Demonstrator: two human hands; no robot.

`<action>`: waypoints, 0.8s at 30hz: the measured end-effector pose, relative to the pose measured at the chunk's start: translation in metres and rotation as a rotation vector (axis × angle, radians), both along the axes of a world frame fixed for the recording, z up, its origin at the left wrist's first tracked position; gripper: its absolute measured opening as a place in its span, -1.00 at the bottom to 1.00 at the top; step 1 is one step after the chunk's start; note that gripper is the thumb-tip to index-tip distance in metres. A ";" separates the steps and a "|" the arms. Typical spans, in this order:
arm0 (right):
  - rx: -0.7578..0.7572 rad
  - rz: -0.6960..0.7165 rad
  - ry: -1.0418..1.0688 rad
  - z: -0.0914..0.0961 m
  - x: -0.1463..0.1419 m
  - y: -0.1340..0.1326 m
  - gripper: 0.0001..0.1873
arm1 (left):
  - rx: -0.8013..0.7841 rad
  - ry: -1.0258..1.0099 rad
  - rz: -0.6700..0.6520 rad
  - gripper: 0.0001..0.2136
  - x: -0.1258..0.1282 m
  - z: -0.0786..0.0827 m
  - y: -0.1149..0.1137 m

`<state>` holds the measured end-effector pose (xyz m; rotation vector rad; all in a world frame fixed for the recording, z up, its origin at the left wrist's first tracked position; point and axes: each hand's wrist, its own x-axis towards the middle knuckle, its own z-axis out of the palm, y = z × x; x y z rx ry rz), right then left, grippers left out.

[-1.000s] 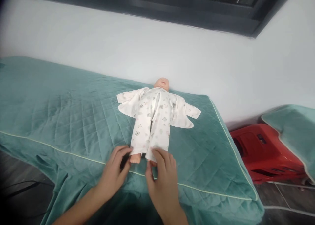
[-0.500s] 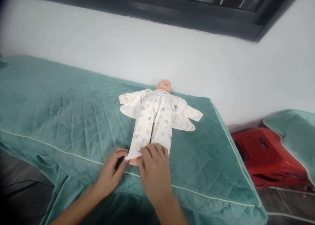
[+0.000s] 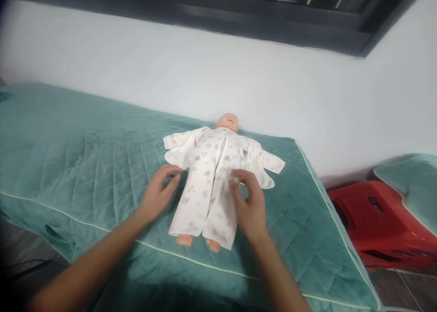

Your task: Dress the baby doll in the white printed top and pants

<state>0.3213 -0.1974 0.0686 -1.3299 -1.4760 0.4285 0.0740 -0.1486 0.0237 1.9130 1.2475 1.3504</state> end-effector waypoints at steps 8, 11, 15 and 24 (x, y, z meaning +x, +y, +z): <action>-0.100 -0.096 0.132 -0.001 0.031 0.167 -0.64 | -0.060 0.116 -0.010 -0.81 0.071 0.037 0.190; -0.140 -0.131 0.107 -0.011 0.041 0.203 -0.63 | -0.190 0.187 -0.146 -0.74 0.081 0.040 0.218; -0.168 -0.144 0.030 -0.021 0.052 0.213 -0.64 | -0.251 0.252 -0.245 -0.66 0.075 0.041 0.223; -0.346 0.001 -0.055 -0.010 0.067 0.208 -0.66 | -0.299 0.272 -0.387 -0.70 0.068 0.048 0.224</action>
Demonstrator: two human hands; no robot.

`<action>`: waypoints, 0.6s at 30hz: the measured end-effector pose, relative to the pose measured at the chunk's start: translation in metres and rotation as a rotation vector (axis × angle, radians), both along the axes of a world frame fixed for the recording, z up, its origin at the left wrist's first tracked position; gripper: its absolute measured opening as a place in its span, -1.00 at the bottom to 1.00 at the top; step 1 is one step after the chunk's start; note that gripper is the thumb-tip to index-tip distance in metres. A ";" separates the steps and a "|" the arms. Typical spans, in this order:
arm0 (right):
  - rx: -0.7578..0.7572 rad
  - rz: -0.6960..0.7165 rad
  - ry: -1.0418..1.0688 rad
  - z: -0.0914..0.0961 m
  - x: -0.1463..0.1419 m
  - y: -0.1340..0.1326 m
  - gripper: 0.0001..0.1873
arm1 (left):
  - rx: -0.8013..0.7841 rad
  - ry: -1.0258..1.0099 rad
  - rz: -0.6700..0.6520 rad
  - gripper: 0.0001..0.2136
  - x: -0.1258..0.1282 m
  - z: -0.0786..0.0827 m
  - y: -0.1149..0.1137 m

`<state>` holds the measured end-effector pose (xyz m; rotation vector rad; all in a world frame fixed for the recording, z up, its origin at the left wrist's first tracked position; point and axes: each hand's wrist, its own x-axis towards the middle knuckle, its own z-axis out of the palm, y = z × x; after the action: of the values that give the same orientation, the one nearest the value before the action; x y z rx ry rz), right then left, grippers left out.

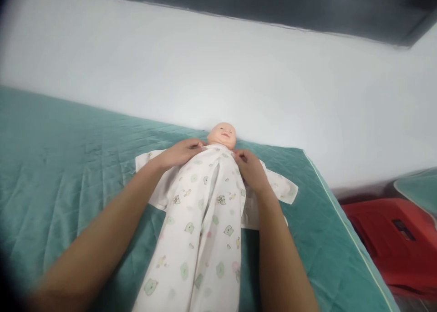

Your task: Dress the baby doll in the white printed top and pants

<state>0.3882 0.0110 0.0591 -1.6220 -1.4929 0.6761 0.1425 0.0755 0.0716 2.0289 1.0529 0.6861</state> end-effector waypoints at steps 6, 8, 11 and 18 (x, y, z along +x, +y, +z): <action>-0.081 0.161 -0.043 0.006 0.007 -0.007 -0.66 | -0.001 -0.098 0.132 -0.73 0.004 -0.005 0.003; -0.057 0.115 -0.103 0.005 0.007 -0.005 -0.66 | 0.020 -0.089 0.153 -0.73 0.004 -0.006 0.004; 0.031 -0.030 -0.250 0.000 0.005 0.002 -0.67 | 0.086 -0.052 0.166 -0.75 0.005 -0.008 0.005; 0.166 -0.212 -0.264 -0.011 -0.008 0.008 -0.73 | 0.159 0.048 0.271 -0.80 0.012 -0.012 0.002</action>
<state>0.3798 0.0191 0.0477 -1.7580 -1.4882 0.2201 0.1549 0.0771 0.0601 2.0645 1.3557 0.8877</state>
